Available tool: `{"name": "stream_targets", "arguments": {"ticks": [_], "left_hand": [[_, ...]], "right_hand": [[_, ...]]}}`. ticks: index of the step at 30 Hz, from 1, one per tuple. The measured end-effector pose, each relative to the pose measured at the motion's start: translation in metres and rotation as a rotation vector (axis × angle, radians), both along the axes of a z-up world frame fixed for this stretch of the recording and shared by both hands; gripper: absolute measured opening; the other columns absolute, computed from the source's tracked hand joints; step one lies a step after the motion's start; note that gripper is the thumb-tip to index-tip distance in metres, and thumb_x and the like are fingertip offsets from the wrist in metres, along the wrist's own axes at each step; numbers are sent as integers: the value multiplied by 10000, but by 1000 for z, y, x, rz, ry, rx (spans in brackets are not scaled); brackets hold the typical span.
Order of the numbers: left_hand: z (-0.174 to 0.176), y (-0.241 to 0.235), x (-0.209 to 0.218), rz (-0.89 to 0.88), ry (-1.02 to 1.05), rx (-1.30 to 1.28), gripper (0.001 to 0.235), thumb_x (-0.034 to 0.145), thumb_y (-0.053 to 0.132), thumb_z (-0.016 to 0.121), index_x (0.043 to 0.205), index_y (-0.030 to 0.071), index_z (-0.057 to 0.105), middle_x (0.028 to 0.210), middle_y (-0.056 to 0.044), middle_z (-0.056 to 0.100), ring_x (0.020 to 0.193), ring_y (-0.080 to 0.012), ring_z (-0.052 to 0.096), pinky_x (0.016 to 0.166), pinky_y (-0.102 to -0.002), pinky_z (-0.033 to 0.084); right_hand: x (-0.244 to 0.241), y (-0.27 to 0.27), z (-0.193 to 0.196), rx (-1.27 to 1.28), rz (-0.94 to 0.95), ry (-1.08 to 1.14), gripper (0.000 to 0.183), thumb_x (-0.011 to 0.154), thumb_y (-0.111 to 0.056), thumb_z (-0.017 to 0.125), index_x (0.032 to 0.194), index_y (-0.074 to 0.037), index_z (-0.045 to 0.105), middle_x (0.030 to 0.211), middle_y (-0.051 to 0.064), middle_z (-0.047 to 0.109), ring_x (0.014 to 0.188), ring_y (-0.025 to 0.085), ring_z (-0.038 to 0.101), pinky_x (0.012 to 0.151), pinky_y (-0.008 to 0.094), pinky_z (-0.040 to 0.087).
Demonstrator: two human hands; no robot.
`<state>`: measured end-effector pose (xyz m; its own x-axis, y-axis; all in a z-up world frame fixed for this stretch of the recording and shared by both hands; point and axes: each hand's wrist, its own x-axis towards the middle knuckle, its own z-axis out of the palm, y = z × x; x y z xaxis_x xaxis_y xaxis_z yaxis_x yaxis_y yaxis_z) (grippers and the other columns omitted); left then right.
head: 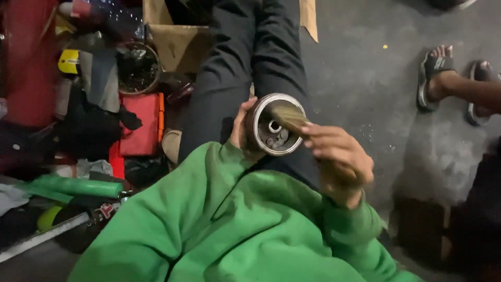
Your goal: Cleaning a motorcycle flywheel using a brush and cleaning solvent while sitting on the workshop floor.
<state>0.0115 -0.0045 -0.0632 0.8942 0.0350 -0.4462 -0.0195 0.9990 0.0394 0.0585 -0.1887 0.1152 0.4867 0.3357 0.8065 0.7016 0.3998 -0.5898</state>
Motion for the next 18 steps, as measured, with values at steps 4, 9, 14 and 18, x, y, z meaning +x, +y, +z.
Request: {"name": "stream_targets", "arguments": {"ticks": [4, 9, 14, 18], "left_hand": [[26, -2, -5, 61, -26, -10, 363, 939, 394, 677, 1052, 58, 753, 1097, -190, 765, 994, -305, 718, 997, -477, 546], [25, -2, -3, 25, 25, -12, 329, 931, 379, 695, 1000, 64, 759, 1088, -202, 778, 1000, -284, 728, 999, -410, 534], [69, -5, -9, 18, 48, -54, 550, 873, 468, 703, 1135, -16, 701, 1156, -264, 716, 1032, -403, 693, 957, -539, 552], [76, -7, -12, 60, 80, -70, 490, 853, 459, 721, 1089, 30, 713, 1114, -234, 728, 1010, -382, 700, 943, -520, 555]], "right_hand": [[2, -2, 7, -37, 113, 91, 156, 943, -10, 656, 846, 112, 644, 857, 297, 693, 827, 482, 766, 753, 553, 646], [-1, -22, -2, 14, 116, 198, 233, 984, -192, 666, 916, 21, 603, 815, 208, 680, 821, 421, 794, 729, 497, 691], [8, 5, 4, -78, 57, 16, 150, 942, -22, 703, 864, 90, 641, 878, 259, 691, 826, 443, 773, 745, 511, 637], [-4, -5, 15, -140, 90, 95, 78, 918, 47, 672, 887, 113, 645, 900, 306, 679, 835, 474, 767, 748, 544, 647]]}}
